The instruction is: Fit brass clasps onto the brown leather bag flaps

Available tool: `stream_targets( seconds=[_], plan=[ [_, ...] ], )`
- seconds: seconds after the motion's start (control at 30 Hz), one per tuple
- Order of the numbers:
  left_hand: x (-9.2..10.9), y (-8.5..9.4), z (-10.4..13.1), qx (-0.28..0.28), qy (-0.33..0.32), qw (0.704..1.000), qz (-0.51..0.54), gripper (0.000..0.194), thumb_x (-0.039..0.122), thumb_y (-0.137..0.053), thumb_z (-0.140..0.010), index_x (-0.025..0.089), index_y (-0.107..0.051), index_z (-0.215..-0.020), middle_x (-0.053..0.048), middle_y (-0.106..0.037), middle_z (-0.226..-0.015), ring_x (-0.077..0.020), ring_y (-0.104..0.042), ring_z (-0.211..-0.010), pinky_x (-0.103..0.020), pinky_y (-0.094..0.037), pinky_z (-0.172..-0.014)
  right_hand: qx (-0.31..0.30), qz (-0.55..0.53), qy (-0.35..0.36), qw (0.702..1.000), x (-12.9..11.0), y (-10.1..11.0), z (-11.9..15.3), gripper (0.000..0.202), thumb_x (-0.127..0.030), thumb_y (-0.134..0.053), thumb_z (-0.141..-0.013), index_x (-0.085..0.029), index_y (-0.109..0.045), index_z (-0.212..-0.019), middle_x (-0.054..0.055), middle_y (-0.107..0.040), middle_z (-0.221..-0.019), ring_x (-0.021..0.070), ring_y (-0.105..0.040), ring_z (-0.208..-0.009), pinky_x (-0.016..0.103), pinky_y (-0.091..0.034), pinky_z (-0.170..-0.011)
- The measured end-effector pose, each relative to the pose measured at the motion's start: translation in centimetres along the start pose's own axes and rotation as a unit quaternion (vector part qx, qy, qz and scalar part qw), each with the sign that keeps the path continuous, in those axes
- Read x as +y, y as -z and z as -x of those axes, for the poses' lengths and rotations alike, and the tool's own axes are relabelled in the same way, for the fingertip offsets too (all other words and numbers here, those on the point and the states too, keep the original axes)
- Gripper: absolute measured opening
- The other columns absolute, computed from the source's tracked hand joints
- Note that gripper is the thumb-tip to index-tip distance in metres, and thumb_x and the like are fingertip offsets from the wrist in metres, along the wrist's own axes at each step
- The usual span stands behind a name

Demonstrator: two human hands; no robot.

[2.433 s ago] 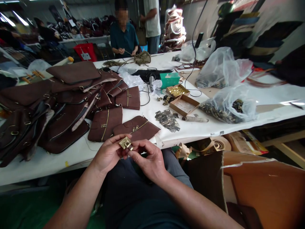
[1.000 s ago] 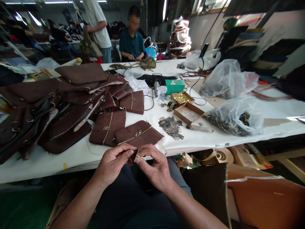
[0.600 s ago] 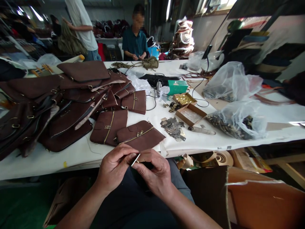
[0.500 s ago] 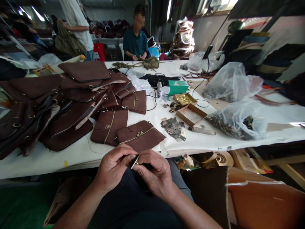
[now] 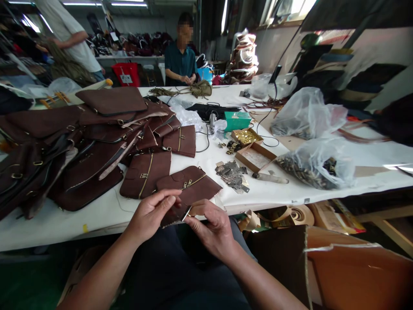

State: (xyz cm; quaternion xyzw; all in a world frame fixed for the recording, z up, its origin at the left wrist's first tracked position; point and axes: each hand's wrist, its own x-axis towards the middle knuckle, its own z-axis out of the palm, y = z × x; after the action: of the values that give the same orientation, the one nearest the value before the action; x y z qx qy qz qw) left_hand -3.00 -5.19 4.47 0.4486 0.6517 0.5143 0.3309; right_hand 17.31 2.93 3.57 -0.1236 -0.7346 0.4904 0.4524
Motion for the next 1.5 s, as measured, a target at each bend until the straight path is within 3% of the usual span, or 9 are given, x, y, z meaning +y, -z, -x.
stream_targets(
  seconds=[0.13, 0.27, 0.47, 0.7, 0.77, 0.9, 1.1, 1.2, 1.5],
  plan=[
    [-3.3, 1.6, -5.5, 0.078, -0.093, 0.966, -0.227, 0.040, 0.050, -0.074, -0.094, 0.023, -0.078, -0.123, -0.012, -0.077, -0.125, -0.0309, -0.068, -0.117, -0.040, -0.051, -0.106, 0.025, 0.027, -0.022, 0.999, 3.3, 0.4, -1.5, 0.012, -0.030, -0.079, -0.097, -0.023, -0.074, -0.090, 0.004, -0.075, -0.088, 0.0186, -0.070, -0.082, 0.031, -0.056, -0.077],
    [-5.6, 1.8, -9.6, 0.018, -0.088, 0.898, -0.431, 0.042, 0.044, -0.074, -0.092, 0.017, -0.076, -0.124, -0.017, -0.073, -0.130, -0.0374, -0.061, -0.124, -0.050, -0.046, -0.112, 0.029, 0.047, -0.087, 0.995, 8.3, 0.6, -4.0, 0.022, -0.040, -0.079, -0.096, -0.021, -0.073, -0.085, 0.003, -0.074, -0.085, 0.0184, -0.069, -0.080, 0.030, -0.054, -0.076],
    [-6.2, 0.9, -10.7, -0.002, -0.054, 0.860, -0.507, 0.053, 0.047, -0.077, -0.090, 0.011, -0.072, -0.129, -0.019, -0.070, -0.119, -0.0398, -0.059, -0.117, -0.052, -0.047, -0.105, -0.003, 0.107, -0.132, 0.985, 13.7, 0.3, -5.5, 0.020, -0.039, -0.076, -0.096, -0.022, -0.073, -0.085, 0.003, -0.075, -0.086, 0.0196, -0.069, -0.081, 0.031, -0.053, -0.078],
    [-5.6, 0.6, -10.5, 0.026, -0.098, 0.831, -0.546, 0.048, 0.037, -0.081, -0.088, 0.016, -0.069, -0.129, -0.014, -0.066, -0.118, -0.0353, -0.057, -0.116, -0.046, -0.048, -0.106, -0.014, 0.099, -0.124, 0.987, 14.0, 0.2, -4.9, 0.017, -0.035, -0.076, -0.098, -0.022, -0.072, -0.088, 0.002, -0.073, -0.089, 0.0192, -0.068, -0.083, 0.030, -0.052, -0.079],
    [-5.7, 0.7, -10.5, 0.035, -0.087, 0.850, -0.519, 0.043, 0.033, -0.079, -0.088, 0.017, -0.070, -0.127, -0.014, -0.066, -0.118, -0.0354, -0.059, -0.118, -0.046, -0.047, -0.107, -0.019, 0.094, -0.125, 0.987, 13.9, 0.2, -4.9, 0.015, -0.034, -0.077, -0.098, -0.022, -0.073, -0.089, 0.002, -0.074, -0.089, 0.0189, -0.068, -0.084, 0.030, -0.052, -0.080],
    [-6.5, 1.8, -10.8, 0.014, 0.019, 0.924, -0.382, 0.044, 0.034, -0.078, -0.082, 0.018, -0.072, -0.122, -0.014, -0.067, -0.120, -0.0337, -0.066, -0.111, -0.045, -0.049, -0.103, -0.032, 0.088, -0.121, 0.988, 13.8, 0.3, -4.9, 0.014, -0.032, -0.077, -0.098, -0.022, -0.073, -0.089, 0.002, -0.075, -0.090, 0.0187, -0.069, -0.085, 0.030, -0.052, -0.080],
    [-6.5, 3.8, -10.7, -0.079, 0.080, 0.958, -0.263, 0.038, 0.038, -0.077, -0.072, 0.017, -0.074, -0.104, -0.008, -0.080, -0.102, -0.0299, -0.075, -0.095, -0.037, -0.057, -0.085, -0.055, 0.061, -0.101, 0.991, 13.6, 0.4, -4.9, 0.018, -0.036, -0.077, -0.098, -0.022, -0.073, -0.088, 0.003, -0.075, -0.090, 0.0184, -0.069, -0.083, 0.031, -0.053, -0.081],
    [-5.2, 4.0, -9.5, -0.127, 0.083, 0.965, -0.216, 0.039, 0.043, -0.073, -0.078, 0.018, -0.077, -0.107, -0.006, -0.082, -0.105, -0.0304, -0.076, -0.097, -0.037, -0.058, -0.085, -0.068, 0.032, -0.090, 0.993, 12.8, 0.1, -4.7, 0.019, -0.037, -0.077, -0.098, -0.022, -0.073, -0.088, 0.003, -0.074, -0.089, 0.0186, -0.069, -0.083, 0.031, -0.054, -0.081],
    [1.2, 3.5, -5.1, -0.153, 0.052, 0.979, -0.126, 0.046, 0.035, -0.069, -0.091, 0.023, -0.073, -0.135, -0.004, -0.079, -0.128, -0.0297, -0.071, -0.122, -0.037, -0.053, -0.104, -0.053, -0.013, -0.027, 0.998, 6.5, -0.7, -3.7, 0.013, -0.030, -0.076, -0.100, -0.022, -0.071, -0.091, 0.002, -0.073, -0.090, 0.0166, -0.069, -0.084, 0.030, -0.054, -0.082]
  ],
)
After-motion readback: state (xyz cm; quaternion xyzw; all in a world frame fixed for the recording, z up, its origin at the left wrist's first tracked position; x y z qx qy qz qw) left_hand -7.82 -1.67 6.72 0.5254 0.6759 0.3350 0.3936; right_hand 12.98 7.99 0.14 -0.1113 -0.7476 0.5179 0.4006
